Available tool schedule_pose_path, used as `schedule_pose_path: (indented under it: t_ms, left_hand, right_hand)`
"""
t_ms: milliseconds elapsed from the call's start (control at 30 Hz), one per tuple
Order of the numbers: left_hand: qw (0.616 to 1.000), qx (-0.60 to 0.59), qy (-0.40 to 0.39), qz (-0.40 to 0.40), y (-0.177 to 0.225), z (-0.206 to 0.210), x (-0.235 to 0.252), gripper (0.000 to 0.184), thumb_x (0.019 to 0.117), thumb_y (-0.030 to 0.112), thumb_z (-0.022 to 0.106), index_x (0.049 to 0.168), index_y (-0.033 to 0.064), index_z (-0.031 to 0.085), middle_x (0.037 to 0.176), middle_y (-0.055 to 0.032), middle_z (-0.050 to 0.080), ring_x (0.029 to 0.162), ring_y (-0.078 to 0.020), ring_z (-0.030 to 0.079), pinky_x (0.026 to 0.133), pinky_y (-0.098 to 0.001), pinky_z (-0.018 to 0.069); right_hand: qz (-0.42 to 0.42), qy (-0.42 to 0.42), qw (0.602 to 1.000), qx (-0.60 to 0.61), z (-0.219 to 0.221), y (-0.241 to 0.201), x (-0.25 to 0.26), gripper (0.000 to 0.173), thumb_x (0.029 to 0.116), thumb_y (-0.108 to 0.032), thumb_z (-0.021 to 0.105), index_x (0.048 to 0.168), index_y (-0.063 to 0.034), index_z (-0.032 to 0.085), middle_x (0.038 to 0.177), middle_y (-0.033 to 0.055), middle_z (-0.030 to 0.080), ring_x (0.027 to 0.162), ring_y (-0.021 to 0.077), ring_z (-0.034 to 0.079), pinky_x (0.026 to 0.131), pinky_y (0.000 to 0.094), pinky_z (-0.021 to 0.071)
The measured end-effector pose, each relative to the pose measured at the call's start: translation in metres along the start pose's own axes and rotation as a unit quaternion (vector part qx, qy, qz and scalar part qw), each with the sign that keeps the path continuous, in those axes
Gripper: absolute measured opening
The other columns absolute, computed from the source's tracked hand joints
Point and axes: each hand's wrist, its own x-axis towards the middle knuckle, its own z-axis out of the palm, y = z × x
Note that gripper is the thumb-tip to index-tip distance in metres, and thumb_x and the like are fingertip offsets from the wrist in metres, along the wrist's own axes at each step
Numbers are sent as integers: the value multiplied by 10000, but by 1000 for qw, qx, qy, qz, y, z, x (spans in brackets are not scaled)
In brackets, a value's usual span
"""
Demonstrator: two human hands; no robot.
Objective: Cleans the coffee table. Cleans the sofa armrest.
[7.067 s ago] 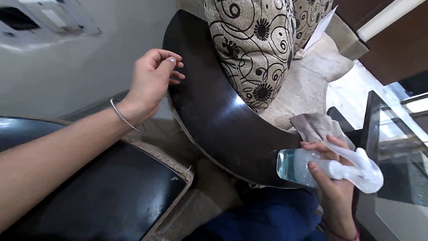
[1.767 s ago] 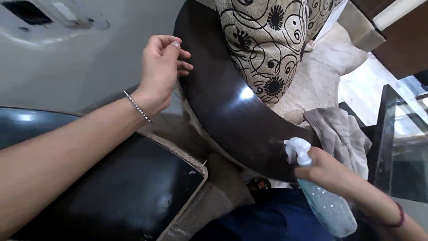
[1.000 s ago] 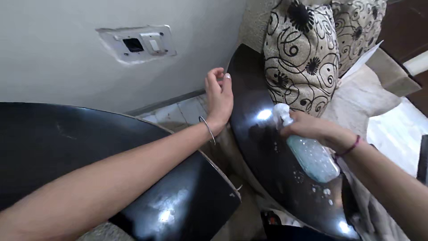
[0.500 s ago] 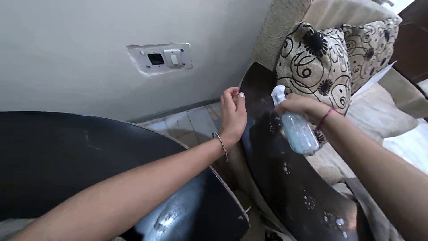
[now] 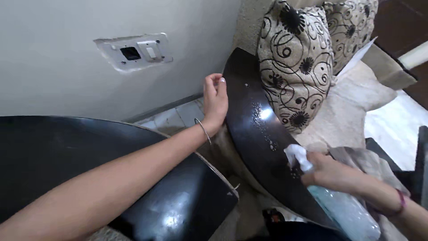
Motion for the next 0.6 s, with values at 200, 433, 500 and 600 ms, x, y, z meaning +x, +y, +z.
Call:
schedule_pose_path:
  t_ms: [200, 433, 500, 600]
  left_hand:
    - [999, 24, -20, 17, 0, -1, 0, 431, 1116, 269, 316, 1431, -5, 421, 1419, -223, 491, 1304, -282, 501, 1049, -456, 423]
    - [996, 62, -39, 58, 1, -5, 2, 472, 1112, 299, 322, 1442, -28, 403, 1424, -216, 492, 1273, -234, 520, 1044, -405, 432]
    - [994, 67, -56, 60, -4, -9, 7, 489, 1114, 322, 339, 1472, -9, 374, 1458, -204, 466, 1265, -222, 525, 1041, -405, 436]
    - [988, 92, -97, 78, -7, -15, 6, 489, 1123, 245, 324, 1477, -91, 338, 1464, -232, 441, 1231, -161, 531, 1016, -303, 442]
  right_hand:
    - [65, 37, 997, 31, 24, 62, -32, 251, 887, -137, 735, 1090, -16, 651, 930, 129, 634, 860, 249, 611, 772, 478, 488]
    - [22, 125, 980, 155, 53, 121, -66, 349, 854, -130, 725, 1188, -55, 654, 994, 103, 666, 905, 200, 633, 803, 446, 511]
    - [-6, 195, 955, 224, 68, 139, -78, 329, 832, -137, 721, 1149, -63, 668, 979, 63, 676, 882, 147, 639, 791, 392, 528]
    - [-99, 359, 856, 358, 99, 177, -92, 292, 795, -137, 722, 1074, -79, 664, 872, -66, 663, 797, -2, 631, 751, 211, 543]
